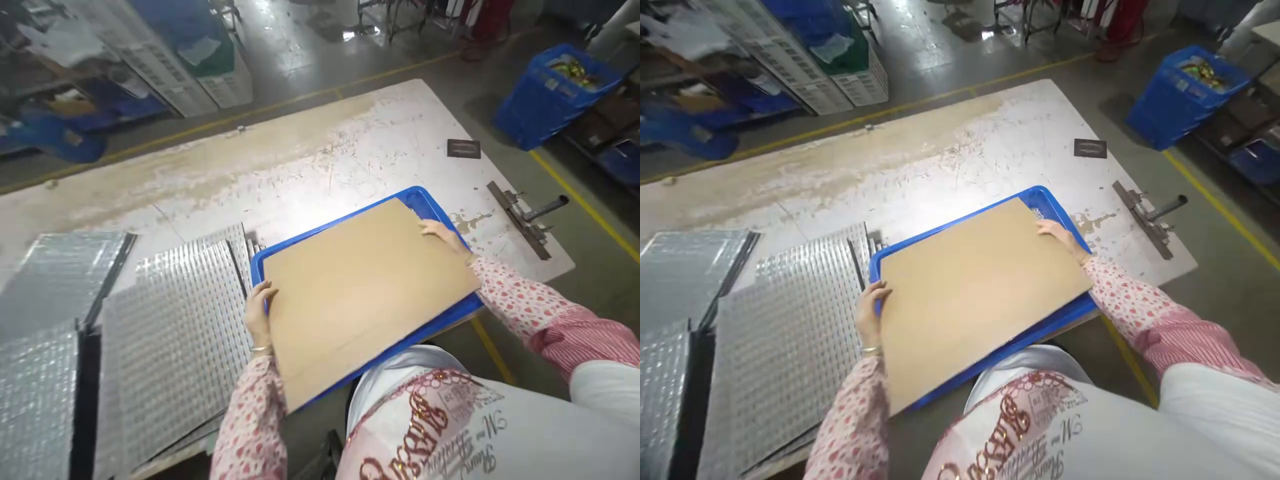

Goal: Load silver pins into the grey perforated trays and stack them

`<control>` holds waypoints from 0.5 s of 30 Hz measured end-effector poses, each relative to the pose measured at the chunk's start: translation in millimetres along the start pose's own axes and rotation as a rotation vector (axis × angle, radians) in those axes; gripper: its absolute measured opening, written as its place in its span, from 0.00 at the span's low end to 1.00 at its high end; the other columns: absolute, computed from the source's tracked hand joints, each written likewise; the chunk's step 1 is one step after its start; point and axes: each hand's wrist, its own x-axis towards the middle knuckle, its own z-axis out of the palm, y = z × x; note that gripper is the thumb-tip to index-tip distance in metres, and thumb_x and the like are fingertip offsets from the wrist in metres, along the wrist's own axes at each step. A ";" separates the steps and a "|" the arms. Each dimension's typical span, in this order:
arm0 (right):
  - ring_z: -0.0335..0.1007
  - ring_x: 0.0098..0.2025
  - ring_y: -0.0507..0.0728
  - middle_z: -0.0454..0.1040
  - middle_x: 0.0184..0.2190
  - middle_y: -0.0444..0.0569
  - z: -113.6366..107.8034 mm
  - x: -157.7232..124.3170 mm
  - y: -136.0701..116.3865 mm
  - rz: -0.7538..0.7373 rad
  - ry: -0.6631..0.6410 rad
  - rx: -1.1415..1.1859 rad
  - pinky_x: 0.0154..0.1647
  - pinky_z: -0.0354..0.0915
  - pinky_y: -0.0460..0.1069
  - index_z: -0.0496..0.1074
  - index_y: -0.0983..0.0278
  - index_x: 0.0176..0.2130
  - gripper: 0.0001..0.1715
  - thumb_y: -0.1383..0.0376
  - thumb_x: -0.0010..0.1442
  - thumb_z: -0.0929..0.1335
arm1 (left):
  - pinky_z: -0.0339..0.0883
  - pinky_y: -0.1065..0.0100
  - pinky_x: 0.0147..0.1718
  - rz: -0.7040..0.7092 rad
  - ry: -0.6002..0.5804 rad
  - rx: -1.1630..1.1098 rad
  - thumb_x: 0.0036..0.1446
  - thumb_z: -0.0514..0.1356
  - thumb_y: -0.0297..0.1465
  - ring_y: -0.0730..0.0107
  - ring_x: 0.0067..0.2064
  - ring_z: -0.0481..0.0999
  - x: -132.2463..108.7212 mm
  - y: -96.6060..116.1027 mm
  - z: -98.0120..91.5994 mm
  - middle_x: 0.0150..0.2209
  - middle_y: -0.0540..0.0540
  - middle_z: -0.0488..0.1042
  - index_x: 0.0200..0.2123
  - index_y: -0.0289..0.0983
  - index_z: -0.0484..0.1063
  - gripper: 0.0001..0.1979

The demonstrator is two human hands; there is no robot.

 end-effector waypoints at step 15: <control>0.72 0.50 0.62 0.76 0.45 0.58 75.8 -6.1 47.5 0.855 0.164 -0.062 0.57 0.63 0.59 0.72 0.67 0.50 0.21 0.67 0.55 0.66 | 0.40 0.41 0.66 0.012 -0.101 0.300 0.62 0.53 0.42 0.45 0.71 0.43 4.2 76.0 116.0 0.70 0.28 0.46 0.66 0.29 0.54 0.34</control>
